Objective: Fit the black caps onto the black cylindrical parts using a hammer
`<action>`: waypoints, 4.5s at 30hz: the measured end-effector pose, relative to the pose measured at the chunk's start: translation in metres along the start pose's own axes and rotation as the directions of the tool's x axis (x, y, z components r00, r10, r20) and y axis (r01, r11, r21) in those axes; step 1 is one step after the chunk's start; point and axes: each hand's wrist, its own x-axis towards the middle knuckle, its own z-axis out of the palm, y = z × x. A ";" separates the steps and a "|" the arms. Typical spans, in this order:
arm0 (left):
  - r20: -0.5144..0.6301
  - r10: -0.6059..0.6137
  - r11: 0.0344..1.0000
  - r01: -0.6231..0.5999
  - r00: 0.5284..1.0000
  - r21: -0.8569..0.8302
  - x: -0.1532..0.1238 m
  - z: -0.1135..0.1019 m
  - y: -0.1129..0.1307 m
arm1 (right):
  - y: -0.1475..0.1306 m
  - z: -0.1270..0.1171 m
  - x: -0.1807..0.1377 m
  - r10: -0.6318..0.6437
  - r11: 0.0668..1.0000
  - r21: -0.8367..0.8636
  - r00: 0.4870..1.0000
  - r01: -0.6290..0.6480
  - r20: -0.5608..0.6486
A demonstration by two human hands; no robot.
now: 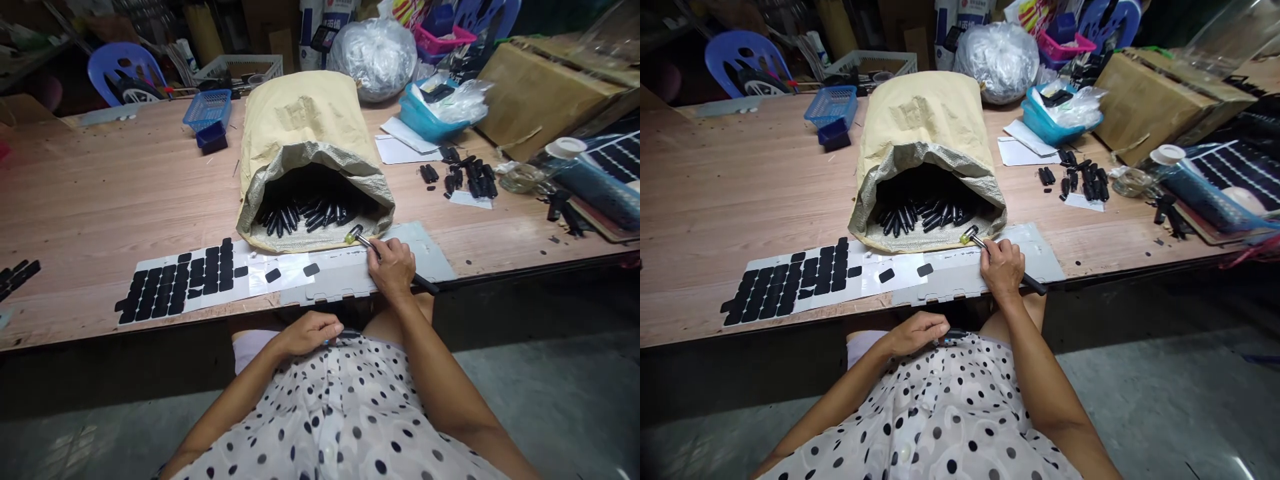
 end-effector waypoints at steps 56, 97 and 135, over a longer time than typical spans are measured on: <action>-0.710 0.153 0.984 -0.036 0.687 0.176 0.037 -0.049 0.002 | -0.007 -0.007 0.000 0.007 1.000 0.006 0.999 -0.008 0.049; 0.088 0.339 0.256 -0.182 0.937 0.949 0.067 -0.095 0.042 | -0.014 -0.005 0.001 0.007 1.000 -0.011 0.999 -0.007 0.053; -0.535 0.297 0.743 0.160 0.791 0.650 0.052 -0.061 0.019 | -0.012 -0.006 0.001 0.015 1.000 -0.014 0.998 -0.015 0.056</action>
